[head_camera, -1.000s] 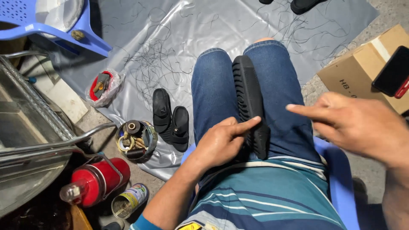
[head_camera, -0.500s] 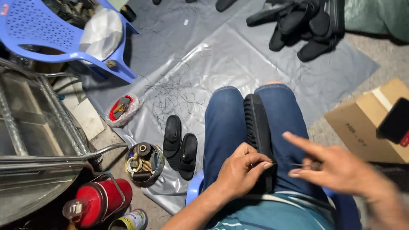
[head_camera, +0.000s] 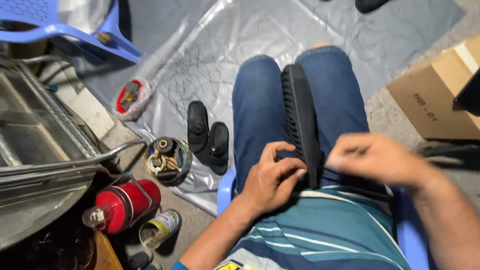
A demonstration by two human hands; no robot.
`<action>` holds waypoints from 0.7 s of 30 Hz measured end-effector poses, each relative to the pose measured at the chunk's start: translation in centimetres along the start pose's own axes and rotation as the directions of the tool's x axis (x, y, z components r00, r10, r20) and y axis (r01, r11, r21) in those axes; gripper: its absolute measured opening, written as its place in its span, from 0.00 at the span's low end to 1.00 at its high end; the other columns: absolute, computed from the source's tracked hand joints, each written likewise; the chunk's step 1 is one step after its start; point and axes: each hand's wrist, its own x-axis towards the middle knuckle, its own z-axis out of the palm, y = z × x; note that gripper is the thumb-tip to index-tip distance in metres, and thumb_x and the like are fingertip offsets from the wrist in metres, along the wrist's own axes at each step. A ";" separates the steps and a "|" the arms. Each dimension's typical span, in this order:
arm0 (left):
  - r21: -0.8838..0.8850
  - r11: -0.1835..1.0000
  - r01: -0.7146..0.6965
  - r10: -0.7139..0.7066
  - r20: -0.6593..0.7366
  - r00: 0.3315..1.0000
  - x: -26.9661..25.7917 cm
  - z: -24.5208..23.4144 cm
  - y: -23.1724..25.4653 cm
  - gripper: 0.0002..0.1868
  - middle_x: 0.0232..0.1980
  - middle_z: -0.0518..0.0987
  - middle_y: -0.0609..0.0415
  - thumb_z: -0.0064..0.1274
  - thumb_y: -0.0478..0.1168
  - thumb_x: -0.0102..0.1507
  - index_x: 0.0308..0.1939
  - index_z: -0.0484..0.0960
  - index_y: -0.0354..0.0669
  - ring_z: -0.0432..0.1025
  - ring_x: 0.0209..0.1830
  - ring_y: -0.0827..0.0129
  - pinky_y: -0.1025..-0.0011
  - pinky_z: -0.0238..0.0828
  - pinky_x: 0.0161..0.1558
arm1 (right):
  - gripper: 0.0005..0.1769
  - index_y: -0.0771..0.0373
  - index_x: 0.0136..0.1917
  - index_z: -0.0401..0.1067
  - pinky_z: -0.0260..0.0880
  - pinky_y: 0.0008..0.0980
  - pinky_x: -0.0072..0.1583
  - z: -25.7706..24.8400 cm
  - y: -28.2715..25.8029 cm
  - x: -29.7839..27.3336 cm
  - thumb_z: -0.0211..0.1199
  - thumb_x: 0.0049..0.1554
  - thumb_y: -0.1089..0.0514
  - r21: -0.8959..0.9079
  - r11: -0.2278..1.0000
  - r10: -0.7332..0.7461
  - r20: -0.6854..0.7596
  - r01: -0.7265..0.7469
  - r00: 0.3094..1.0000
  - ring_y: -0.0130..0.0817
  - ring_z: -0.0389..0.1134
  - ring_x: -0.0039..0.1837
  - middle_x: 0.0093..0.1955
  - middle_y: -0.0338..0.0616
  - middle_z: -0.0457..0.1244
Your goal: Hand-sewing a rubber sandal sole to repair it using a needle and thread.
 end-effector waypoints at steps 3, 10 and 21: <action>0.042 0.998 -0.038 0.034 0.076 0.997 0.3 -0.9 0.2 0.06 0.54 0.67 0.48 0.47 0.42 0.59 0.39 0.75 0.53 0.67 0.24 0.68 0.65 0.69 0.22 | 0.07 0.40 0.37 0.63 0.39 0.16 0.25 -6.8 6.0 0.8 0.51 0.50 0.40 0.755 0.609 0.213 -0.451 0.243 0.867 0.10 0.46 0.24 0.33 0.15 0.54; 0.015 0.996 0.090 -0.091 0.102 0.991 -0.1 -1.9 0.7 0.20 0.56 0.67 0.49 0.38 0.45 0.62 0.58 0.61 0.49 0.70 0.49 0.54 0.60 0.70 0.41 | 0.21 0.71 0.55 0.69 0.60 0.43 0.61 -1.7 0.9 -1.1 0.64 0.49 0.62 -0.760 0.527 -0.732 -0.179 0.380 0.657 0.49 0.62 0.58 0.56 0.57 0.62; -0.661 0.750 -0.013 0.225 0.236 0.945 0.0 -6.4 2.3 0.15 0.65 0.63 0.38 0.37 0.45 0.66 0.47 0.74 0.40 0.71 0.52 0.62 0.65 0.66 0.59 | 0.05 0.56 0.38 0.74 0.63 0.19 0.40 1.1 0.4 2.4 0.60 0.49 0.56 -0.394 0.826 -0.483 -0.127 0.403 0.866 0.20 0.65 0.34 0.33 0.31 0.67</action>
